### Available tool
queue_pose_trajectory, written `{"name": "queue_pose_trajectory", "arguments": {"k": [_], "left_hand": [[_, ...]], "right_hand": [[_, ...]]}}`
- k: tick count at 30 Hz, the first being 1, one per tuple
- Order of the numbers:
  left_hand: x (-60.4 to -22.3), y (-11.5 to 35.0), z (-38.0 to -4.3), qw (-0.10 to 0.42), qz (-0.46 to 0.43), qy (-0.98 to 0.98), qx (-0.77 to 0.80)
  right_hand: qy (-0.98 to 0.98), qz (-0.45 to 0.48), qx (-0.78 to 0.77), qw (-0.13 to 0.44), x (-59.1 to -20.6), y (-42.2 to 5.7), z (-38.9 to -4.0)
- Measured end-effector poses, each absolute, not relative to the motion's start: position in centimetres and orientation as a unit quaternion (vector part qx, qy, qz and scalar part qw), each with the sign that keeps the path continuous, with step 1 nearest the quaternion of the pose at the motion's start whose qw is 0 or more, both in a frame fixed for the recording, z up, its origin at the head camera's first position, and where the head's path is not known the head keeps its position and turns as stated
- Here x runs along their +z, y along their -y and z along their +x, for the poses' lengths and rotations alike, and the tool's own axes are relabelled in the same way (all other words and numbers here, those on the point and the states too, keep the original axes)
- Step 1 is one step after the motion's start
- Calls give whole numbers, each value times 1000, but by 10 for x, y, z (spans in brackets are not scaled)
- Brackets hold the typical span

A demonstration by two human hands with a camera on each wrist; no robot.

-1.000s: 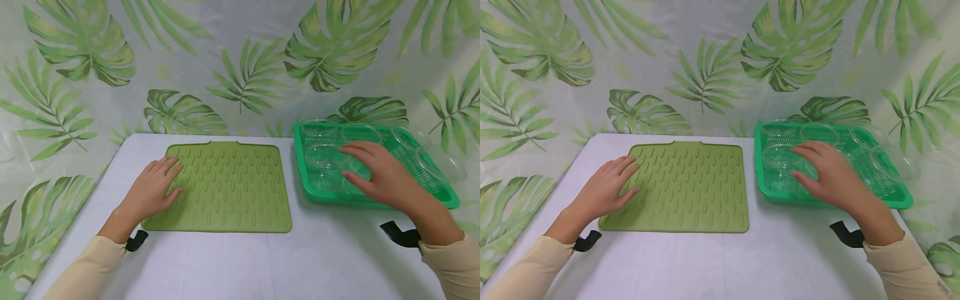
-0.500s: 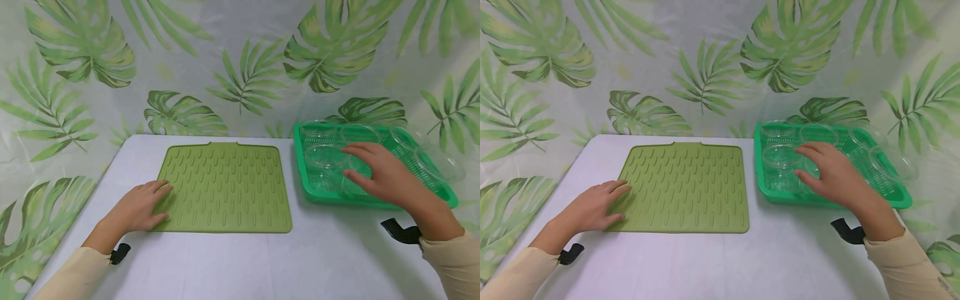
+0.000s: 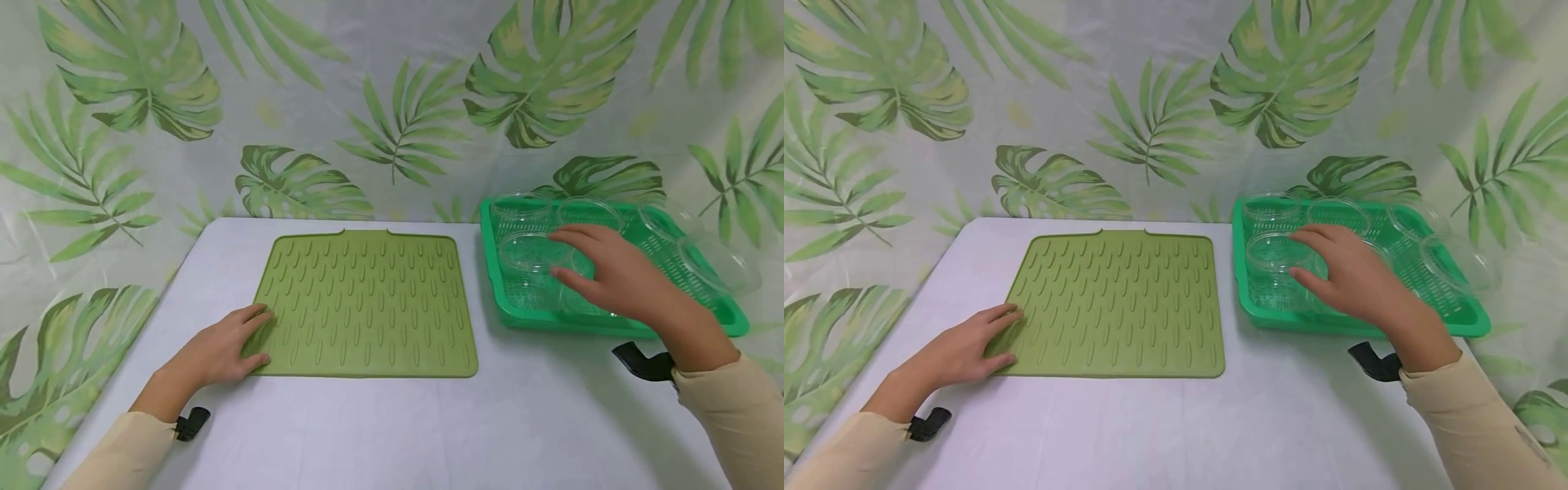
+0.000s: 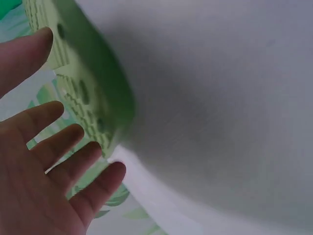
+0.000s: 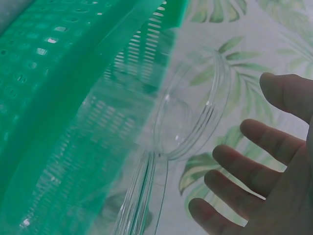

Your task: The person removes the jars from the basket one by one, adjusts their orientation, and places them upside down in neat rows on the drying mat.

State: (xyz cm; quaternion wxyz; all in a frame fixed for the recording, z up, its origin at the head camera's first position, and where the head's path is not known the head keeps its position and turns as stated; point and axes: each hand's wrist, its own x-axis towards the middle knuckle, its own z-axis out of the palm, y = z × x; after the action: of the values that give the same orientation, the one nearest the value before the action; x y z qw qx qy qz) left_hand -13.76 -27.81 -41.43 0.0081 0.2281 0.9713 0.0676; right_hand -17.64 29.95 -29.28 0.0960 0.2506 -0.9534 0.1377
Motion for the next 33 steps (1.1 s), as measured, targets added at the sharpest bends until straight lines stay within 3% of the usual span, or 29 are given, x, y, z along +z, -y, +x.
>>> {"name": "queue_pose_trajectory", "arguments": {"k": [24, 33], "left_hand": [[-423, 282, -134, 74, 200, -960, 179], [-418, 280, -134, 54, 189, -971, 134]], "right_hand": [[971, 204, 79, -97, -284, -283, -227], [971, 185, 59, -140, -286, -279, -234]]}}
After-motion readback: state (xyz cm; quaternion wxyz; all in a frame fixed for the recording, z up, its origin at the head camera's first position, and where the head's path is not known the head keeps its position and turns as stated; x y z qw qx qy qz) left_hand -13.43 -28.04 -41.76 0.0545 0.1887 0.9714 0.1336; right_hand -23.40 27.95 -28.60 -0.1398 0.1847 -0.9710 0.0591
